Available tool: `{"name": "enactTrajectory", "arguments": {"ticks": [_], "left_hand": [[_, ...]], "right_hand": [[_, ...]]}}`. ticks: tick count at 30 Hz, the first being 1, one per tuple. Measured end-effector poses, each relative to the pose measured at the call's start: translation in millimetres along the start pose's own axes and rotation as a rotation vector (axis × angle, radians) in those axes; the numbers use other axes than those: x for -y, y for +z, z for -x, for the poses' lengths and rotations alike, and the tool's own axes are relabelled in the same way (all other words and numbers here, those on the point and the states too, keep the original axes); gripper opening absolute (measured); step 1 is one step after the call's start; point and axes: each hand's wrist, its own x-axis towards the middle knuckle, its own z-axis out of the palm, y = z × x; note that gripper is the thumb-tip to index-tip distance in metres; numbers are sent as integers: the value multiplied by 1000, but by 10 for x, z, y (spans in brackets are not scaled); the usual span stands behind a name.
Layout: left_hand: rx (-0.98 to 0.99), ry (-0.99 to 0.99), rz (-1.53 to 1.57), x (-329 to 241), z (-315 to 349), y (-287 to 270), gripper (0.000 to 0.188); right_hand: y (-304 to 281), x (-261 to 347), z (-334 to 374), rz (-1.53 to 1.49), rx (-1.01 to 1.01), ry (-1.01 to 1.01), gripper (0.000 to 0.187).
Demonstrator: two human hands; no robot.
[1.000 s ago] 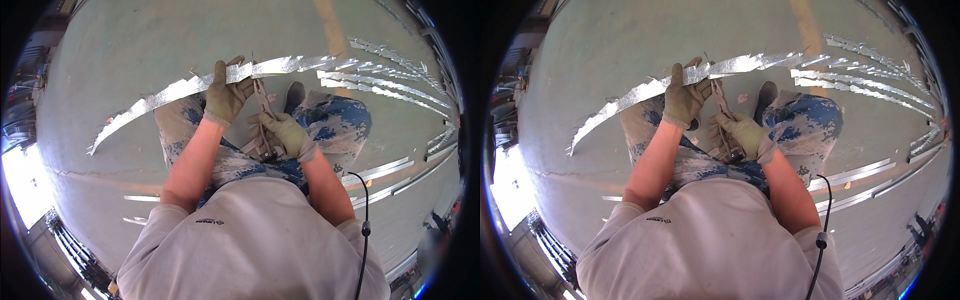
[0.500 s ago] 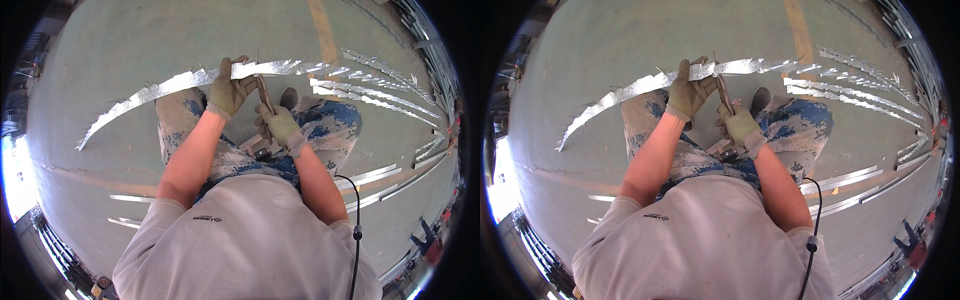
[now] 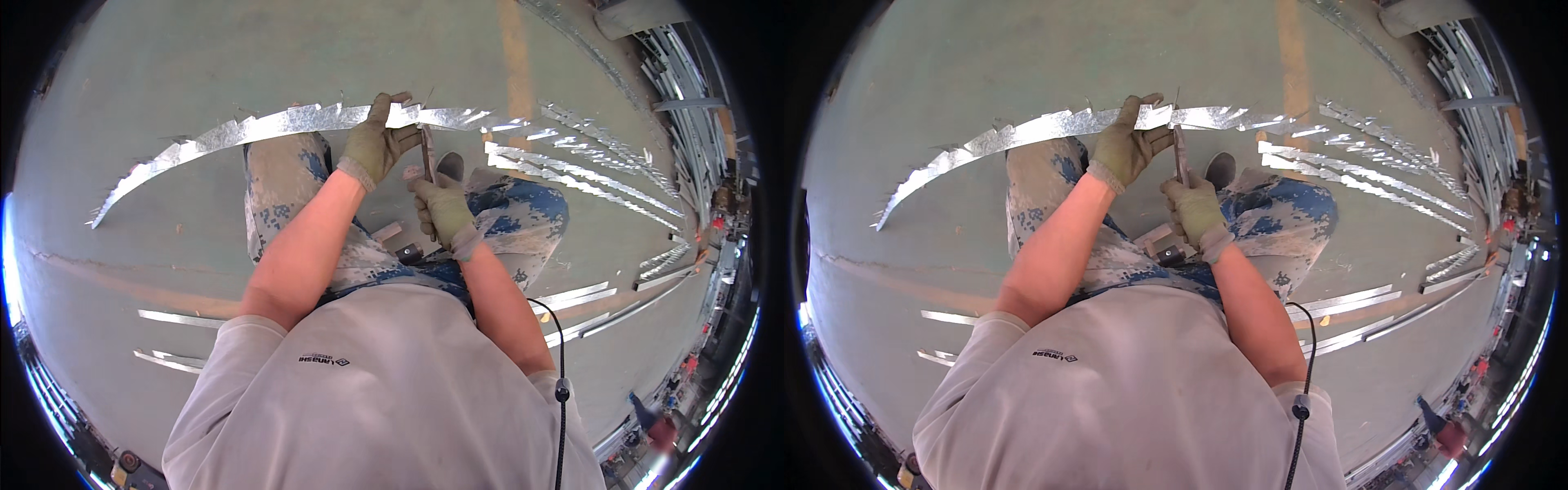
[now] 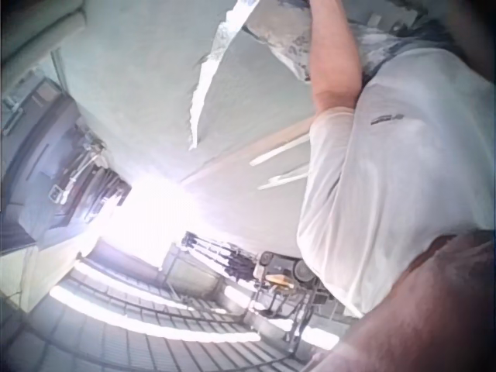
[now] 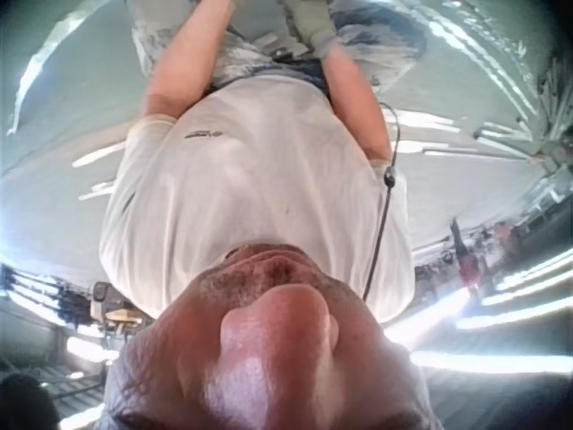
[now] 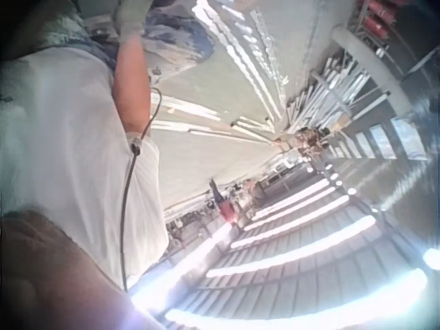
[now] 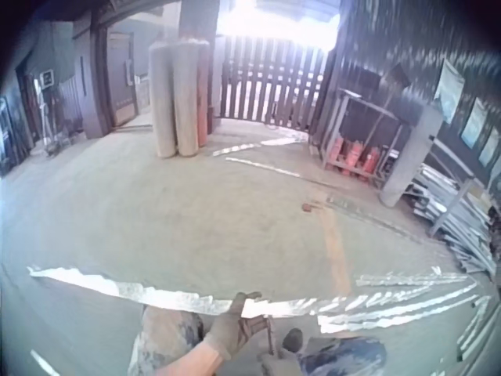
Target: The person sits on the floor and uses tin snips to cut a long, silver metal strip into smaller pieces. They repeatedly position the snips and cut sections of the strip, accumulating cut pieces on the floor.
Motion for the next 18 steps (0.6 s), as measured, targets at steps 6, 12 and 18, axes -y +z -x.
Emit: {"name": "enactTrajectory", "arguments": {"ticks": [6, 12, 18], "left_hand": [[-74, -29, -58, 31, -26, 56, 47], [-81, -33, -136, 51, -131, -32, 42], [-64, -10, -139, 76, -168, -50, 41]], "right_hand": [[-101, -154, -353, 866, -360, -319, 44], [35, 331, -63, 1325, -380, -173, 42], [114, 327, 22, 1370, -483, -156, 40]]}}
